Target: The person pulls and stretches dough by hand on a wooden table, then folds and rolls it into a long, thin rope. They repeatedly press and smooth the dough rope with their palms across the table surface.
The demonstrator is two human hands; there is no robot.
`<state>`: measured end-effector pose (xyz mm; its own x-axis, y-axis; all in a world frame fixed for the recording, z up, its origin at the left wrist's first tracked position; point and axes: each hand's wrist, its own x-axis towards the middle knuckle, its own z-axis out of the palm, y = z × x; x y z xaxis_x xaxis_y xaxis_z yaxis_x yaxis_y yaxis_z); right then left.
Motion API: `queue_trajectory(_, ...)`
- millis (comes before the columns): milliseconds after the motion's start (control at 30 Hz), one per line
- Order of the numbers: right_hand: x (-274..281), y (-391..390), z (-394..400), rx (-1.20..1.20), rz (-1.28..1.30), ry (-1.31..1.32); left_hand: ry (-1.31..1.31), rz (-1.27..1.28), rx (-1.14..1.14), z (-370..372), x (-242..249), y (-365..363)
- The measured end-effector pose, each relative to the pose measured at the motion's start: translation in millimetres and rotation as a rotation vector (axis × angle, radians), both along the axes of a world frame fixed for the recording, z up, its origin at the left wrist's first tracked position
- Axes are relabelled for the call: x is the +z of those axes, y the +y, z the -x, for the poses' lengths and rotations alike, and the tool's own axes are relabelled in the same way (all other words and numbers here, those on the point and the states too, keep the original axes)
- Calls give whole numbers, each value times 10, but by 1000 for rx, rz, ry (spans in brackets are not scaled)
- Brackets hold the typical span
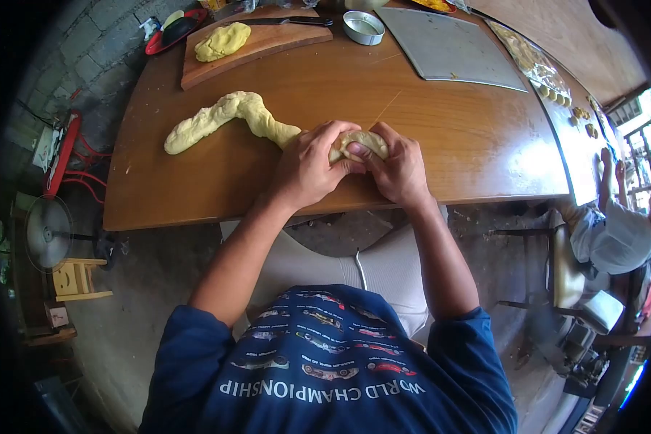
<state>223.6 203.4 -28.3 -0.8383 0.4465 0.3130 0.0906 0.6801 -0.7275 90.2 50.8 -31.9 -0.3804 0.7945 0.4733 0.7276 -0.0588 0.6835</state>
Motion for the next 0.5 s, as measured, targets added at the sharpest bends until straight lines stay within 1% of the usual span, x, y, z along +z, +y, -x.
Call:
queue_trajectory(67, -20, 32, 5, 81, 149, 74, -19, 26, 27, -5, 13, -9)
queue_trajectory(100, -24, 49, -8, 78, 147, 75, -39, 53, 54, -8, 22, -13)
queue_trajectory(133, -24, 73, -22, 159, 322, 117, -38, 50, 52, 6, 2, -21)
queue_trajectory(167, -25, 103, -34, 242, 497, 159, -185, 11, 25, 30, -39, -37)
queue_trajectory(200, -35, 180, -51, 246, 493, 158, -332, -30, 0, 56, -57, -54)
queue_trajectory(233, -44, 285, -65, 338, 739, 138, -331, -35, 7, 79, -49, -74)
queue_trajectory(267, -56, 346, -60, 428, 986, 113, -407, -27, -23, 102, -39, -99)
queue_trajectory(300, -47, 350, -40, 434, 986, 110, -483, -19, -56, 120, -32, -118)
queue_trajectory(333, -33, 350, -32, 456, 923, 74, -484, -20, -53, 134, -29, -126)
queue_trajectory(400, 25, 309, -4, 485, 841, 32, -646, -41, -108, 165, -34, -110)
queue_trajectory(433, 48, 228, 33, 488, 839, 26, -649, -45, -104, 176, -59, -81)
queue_trajectory(500, 80, 31, 83, 398, 632, 76, -466, -21, -62, 178, -86, -22)
